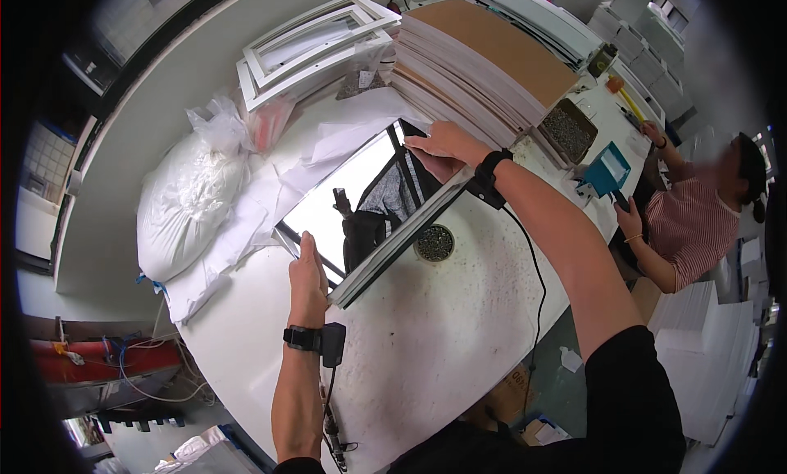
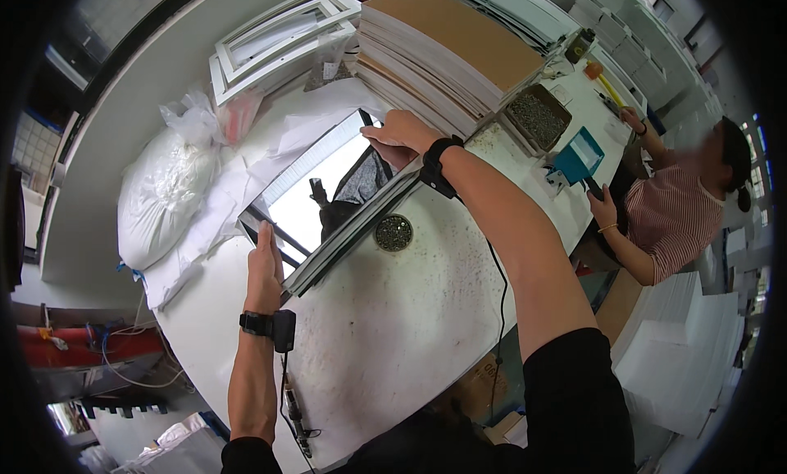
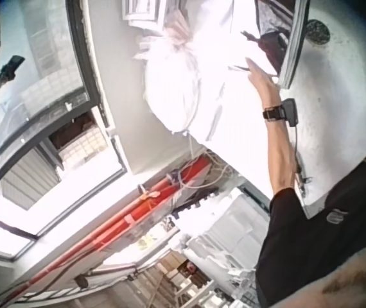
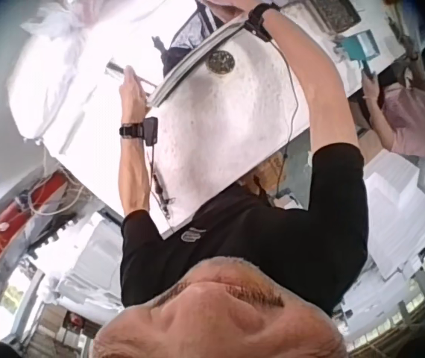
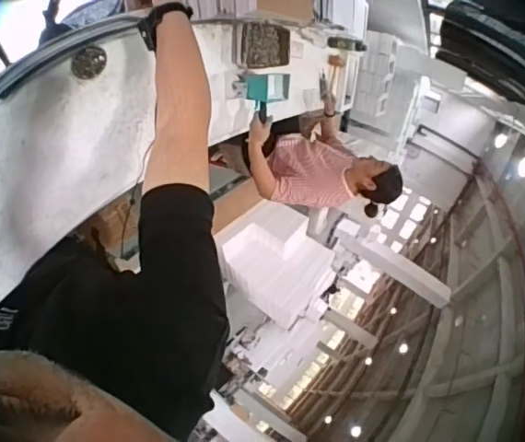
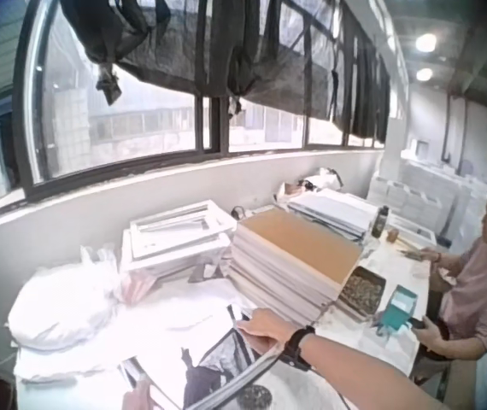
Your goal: The person repeatedly picks up white rectangular panels from a storage rack and places them onto a stack on a workbench. The person walks back and forth between the rack and the table, handling the panels one by one.
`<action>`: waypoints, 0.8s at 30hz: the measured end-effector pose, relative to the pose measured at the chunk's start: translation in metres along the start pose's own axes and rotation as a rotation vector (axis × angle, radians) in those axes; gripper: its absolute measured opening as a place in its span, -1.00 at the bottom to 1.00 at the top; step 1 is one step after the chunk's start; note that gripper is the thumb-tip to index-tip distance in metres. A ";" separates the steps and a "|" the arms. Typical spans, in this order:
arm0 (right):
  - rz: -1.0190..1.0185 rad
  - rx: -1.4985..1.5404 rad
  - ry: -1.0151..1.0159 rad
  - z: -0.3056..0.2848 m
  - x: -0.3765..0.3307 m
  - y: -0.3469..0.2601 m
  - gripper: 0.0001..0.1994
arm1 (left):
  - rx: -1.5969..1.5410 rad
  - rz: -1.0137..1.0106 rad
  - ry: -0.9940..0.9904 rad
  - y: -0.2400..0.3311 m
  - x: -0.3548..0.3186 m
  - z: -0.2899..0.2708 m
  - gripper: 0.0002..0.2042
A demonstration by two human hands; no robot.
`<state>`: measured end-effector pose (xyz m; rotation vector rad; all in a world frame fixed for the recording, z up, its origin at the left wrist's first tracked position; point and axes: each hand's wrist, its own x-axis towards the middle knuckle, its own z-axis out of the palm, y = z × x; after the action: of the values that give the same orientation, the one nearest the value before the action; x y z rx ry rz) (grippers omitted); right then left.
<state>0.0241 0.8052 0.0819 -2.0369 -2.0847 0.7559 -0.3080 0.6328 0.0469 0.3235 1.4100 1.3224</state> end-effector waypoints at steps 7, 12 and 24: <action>-0.074 0.002 -0.096 -0.022 0.011 0.014 -0.38 | 0.103 0.023 -0.064 -0.002 -0.001 -0.003 -0.49; -0.180 0.198 0.017 -0.003 -0.037 0.026 -0.37 | -0.034 0.104 -0.060 -0.016 0.019 -0.016 -0.39; -0.086 0.535 -0.071 0.022 -0.049 0.042 -0.38 | 1.289 0.150 -0.358 0.060 0.012 -0.024 -0.19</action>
<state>0.0566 0.7502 0.0565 -1.6377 -1.7354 1.2247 -0.3593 0.6505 0.0842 1.4433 1.7591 0.2446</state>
